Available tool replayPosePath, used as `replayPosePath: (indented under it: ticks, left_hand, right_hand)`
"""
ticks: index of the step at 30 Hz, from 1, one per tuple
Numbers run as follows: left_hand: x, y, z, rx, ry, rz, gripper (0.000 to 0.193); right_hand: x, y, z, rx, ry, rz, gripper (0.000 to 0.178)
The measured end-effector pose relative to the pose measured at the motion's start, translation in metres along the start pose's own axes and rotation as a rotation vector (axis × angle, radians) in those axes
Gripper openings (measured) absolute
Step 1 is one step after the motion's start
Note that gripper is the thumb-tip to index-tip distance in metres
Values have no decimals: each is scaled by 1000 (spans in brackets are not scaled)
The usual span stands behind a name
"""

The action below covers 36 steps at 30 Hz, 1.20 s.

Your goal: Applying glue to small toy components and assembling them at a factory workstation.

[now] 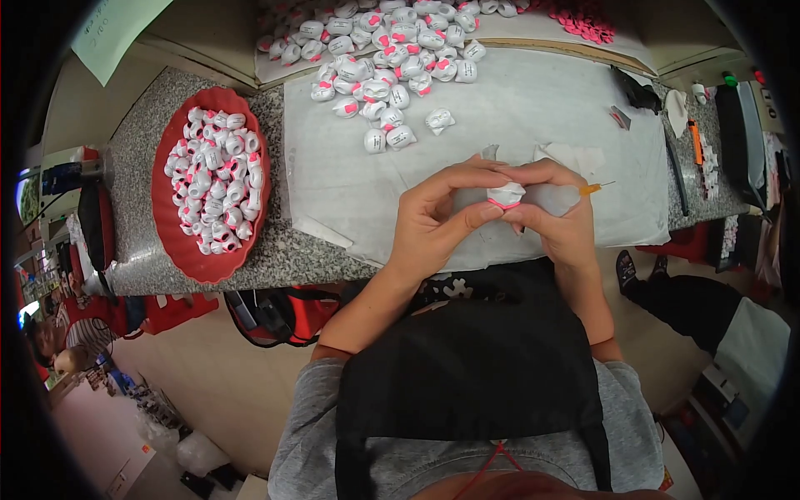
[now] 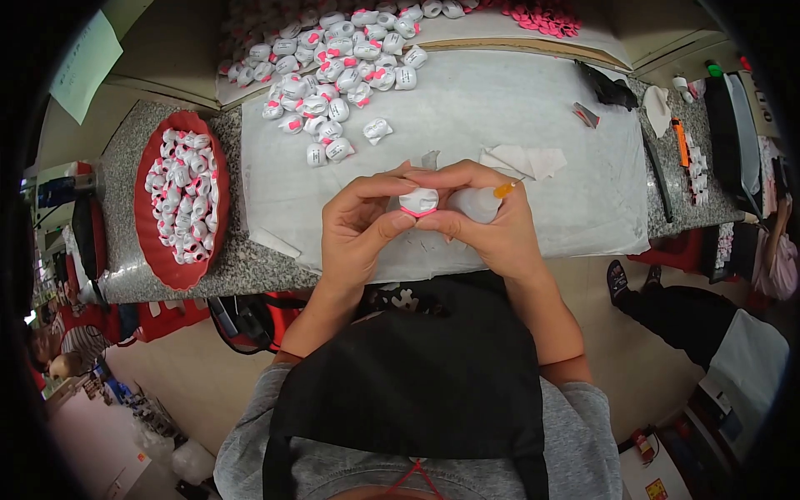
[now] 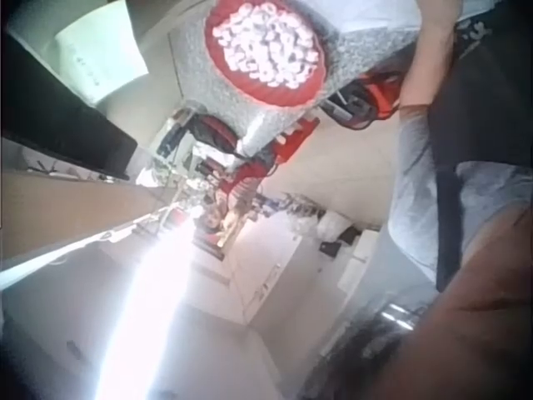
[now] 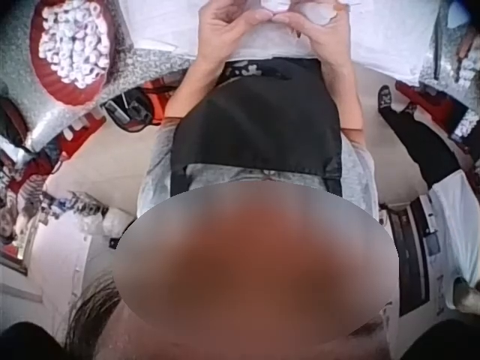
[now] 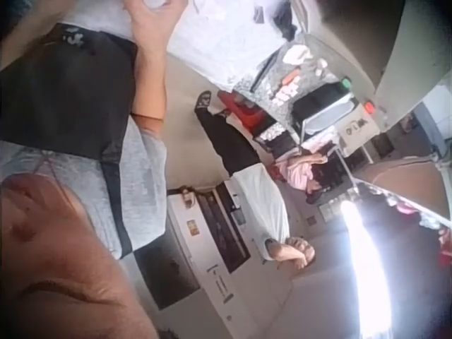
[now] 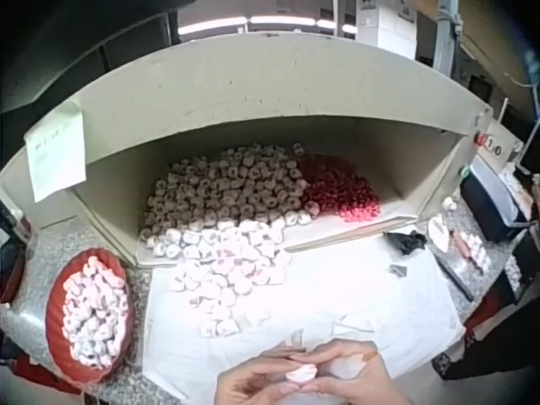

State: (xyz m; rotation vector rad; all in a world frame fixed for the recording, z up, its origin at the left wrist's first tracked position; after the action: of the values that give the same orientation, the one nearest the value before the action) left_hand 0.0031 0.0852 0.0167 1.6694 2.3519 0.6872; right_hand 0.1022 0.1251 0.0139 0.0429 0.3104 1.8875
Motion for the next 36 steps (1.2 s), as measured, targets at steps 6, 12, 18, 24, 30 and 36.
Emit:
replayPosePath:
  ticks: [6, 12, 18, 24, 30, 36]
  left_hand:
    - [-2, 1, -6, 101, 113, 36, 21]
    - [-2, -1, -4, 102, 89, 37, 19]
    - [-2, -3, 0, 96, 38, 35, 21]
    - [-4, -7, 6, -12, -120, -97, 20]
    - [-3, -4, -3, 132, 68, -18, 24]
    - [-3, -6, -4, 141, 92, -72, 21]
  right_hand:
    - [-2, 2, 3, 42, -26, 26, 28]
    - [-5, 2, 0, 82, 15, 20, 27]
    - [-5, 2, -2, 46, 38, 4, 29]
    - [-4, 3, -1, 10, 94, -42, 29]
    - [-4, 2, 0, -10, 24, -43, 30]
    - [-4, 2, -8, 28, 96, -29, 31]
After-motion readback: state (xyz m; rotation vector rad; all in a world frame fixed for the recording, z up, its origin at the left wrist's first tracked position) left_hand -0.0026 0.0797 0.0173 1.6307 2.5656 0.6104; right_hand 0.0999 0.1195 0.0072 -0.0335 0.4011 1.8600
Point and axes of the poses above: each hand's wrist, its own x-axis towards the middle knuckle, its own y-axis out of the palm, z = x × y, the point moved 9 cm from there along x, towards the middle knuckle, and after that the axes turned 15 degrees about -z, right-handed, at the moved point
